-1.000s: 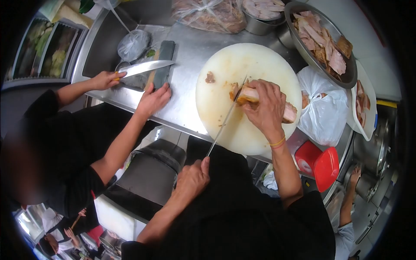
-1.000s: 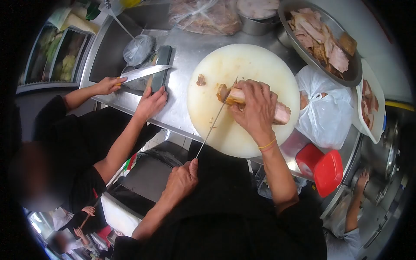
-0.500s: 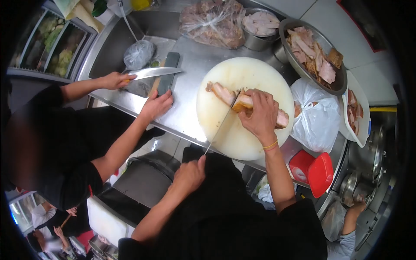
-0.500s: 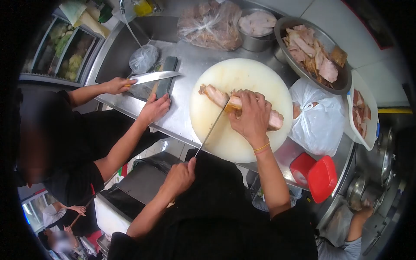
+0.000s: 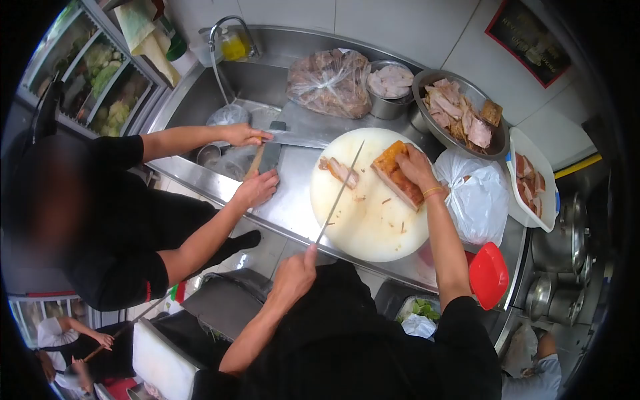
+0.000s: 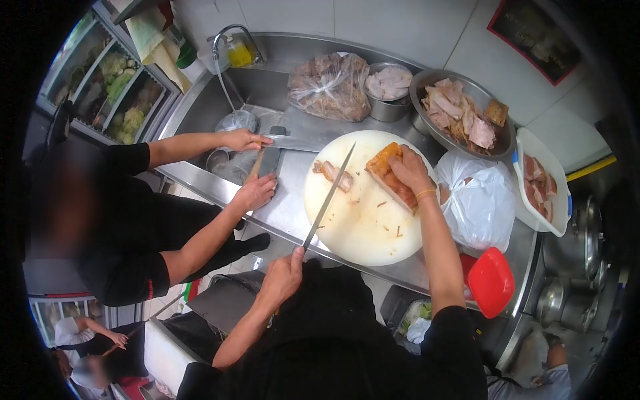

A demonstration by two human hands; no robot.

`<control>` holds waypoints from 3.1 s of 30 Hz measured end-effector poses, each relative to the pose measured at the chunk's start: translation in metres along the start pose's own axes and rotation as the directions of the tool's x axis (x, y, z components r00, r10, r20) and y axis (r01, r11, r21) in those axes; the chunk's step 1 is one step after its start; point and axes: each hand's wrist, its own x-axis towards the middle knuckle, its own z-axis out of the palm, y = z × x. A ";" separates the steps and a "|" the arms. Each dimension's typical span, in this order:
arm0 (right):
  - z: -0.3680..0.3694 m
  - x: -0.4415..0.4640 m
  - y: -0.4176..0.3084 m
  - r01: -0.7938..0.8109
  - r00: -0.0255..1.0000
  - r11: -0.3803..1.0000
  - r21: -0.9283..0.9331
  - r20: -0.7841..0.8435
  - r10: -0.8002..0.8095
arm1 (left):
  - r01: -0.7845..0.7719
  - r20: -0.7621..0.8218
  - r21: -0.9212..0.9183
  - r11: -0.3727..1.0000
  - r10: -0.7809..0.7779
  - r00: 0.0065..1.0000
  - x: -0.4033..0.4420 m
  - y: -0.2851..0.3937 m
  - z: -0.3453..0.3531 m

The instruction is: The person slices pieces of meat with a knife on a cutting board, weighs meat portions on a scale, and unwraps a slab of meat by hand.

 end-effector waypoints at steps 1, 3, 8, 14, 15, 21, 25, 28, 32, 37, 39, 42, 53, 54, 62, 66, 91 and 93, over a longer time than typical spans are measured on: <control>0.006 -0.009 -0.007 0.172 0.963 0.982 -0.077 -0.195 -0.184 | 0.009 -0.005 -0.040 0.999 -0.009 1.000 -0.002 -0.002 -0.004; 0.026 -0.029 -0.027 0.429 0.687 0.847 -0.315 -0.495 -0.532 | 0.031 -0.013 -0.103 0.994 -0.032 0.999 -0.003 -0.001 -0.012; 0.123 -0.040 -0.085 0.569 0.766 0.808 -0.152 -0.261 -0.588 | 0.056 -0.026 -0.227 0.972 -0.063 0.998 -0.001 -0.010 -0.023; 0.158 -0.048 -0.088 0.526 0.817 0.825 -0.204 -0.147 -0.558 | 0.140 0.025 -0.478 0.867 -0.146 0.989 -0.012 -0.003 -0.030; 0.159 -0.056 -0.082 0.537 0.813 0.820 -0.197 -0.137 -0.566 | 0.152 0.041 -0.519 0.841 -0.153 0.987 -0.013 -0.005 -0.029; 0.147 -0.085 -0.070 0.535 0.834 0.837 -0.118 -0.088 -0.545 | 0.111 0.046 -0.542 0.833 -0.103 0.994 -0.006 -0.012 -0.021; 0.150 -0.086 -0.056 0.515 0.841 0.857 0.020 -0.205 -0.500 | 0.101 0.066 -0.555 0.826 -0.077 0.995 0.001 -0.005 -0.019; 0.133 -0.087 -0.052 0.434 0.888 0.850 0.299 -0.302 -0.348 | 0.075 0.069 -0.534 0.842 -0.045 0.997 0.009 0.001 -0.012; 0.080 -0.075 -0.050 0.326 0.920 0.766 0.554 -0.374 -0.121 | 0.035 0.062 -0.511 0.859 -0.003 0.998 0.013 0.009 -0.007; -0.026 -0.015 -0.009 0.412 0.812 0.745 0.525 -0.582 -0.039 | 0.011 0.064 -0.489 0.872 0.023 0.998 0.013 0.017 -0.004; -0.084 0.024 0.013 0.443 0.573 0.836 0.323 -0.820 0.013 | 0.006 0.071 -0.511 0.860 0.036 0.997 0.012 0.024 -0.005; -0.163 0.048 0.042 0.213 0.428 0.975 -0.061 -0.891 -0.149 | 0.027 0.095 -0.562 0.827 0.032 0.995 0.009 0.030 -0.007; 0.012 -0.098 -0.087 -0.080 0.928 0.371 0.925 0.205 -0.311 | 0.063 0.153 -0.648 0.759 0.048 0.987 0.019 0.050 -0.001; 0.024 -0.104 -0.094 -0.093 0.895 0.299 0.950 0.211 -0.394 | 0.057 0.151 -0.649 0.758 0.055 0.987 0.019 0.051 0.000; 0.010 -0.114 -0.043 0.054 0.997 0.651 0.757 -0.006 -0.075 | 0.037 0.062 -0.699 0.714 0.009 0.998 0.007 0.034 -0.008; 0.012 -0.125 -0.012 0.175 0.984 0.860 0.480 -0.073 -0.160 | 0.088 0.046 -0.600 0.795 -0.075 0.996 -0.001 0.008 -0.010; 0.045 -0.137 0.068 0.632 0.711 0.692 -0.348 -0.094 -0.697 | -0.128 -0.149 -0.270 0.954 0.090 0.985 -0.044 -0.027 0.014; 0.043 -0.140 0.074 0.619 0.721 0.711 -0.334 -0.118 -0.683 | -0.137 -0.148 -0.255 0.957 0.101 0.984 -0.044 -0.026 0.010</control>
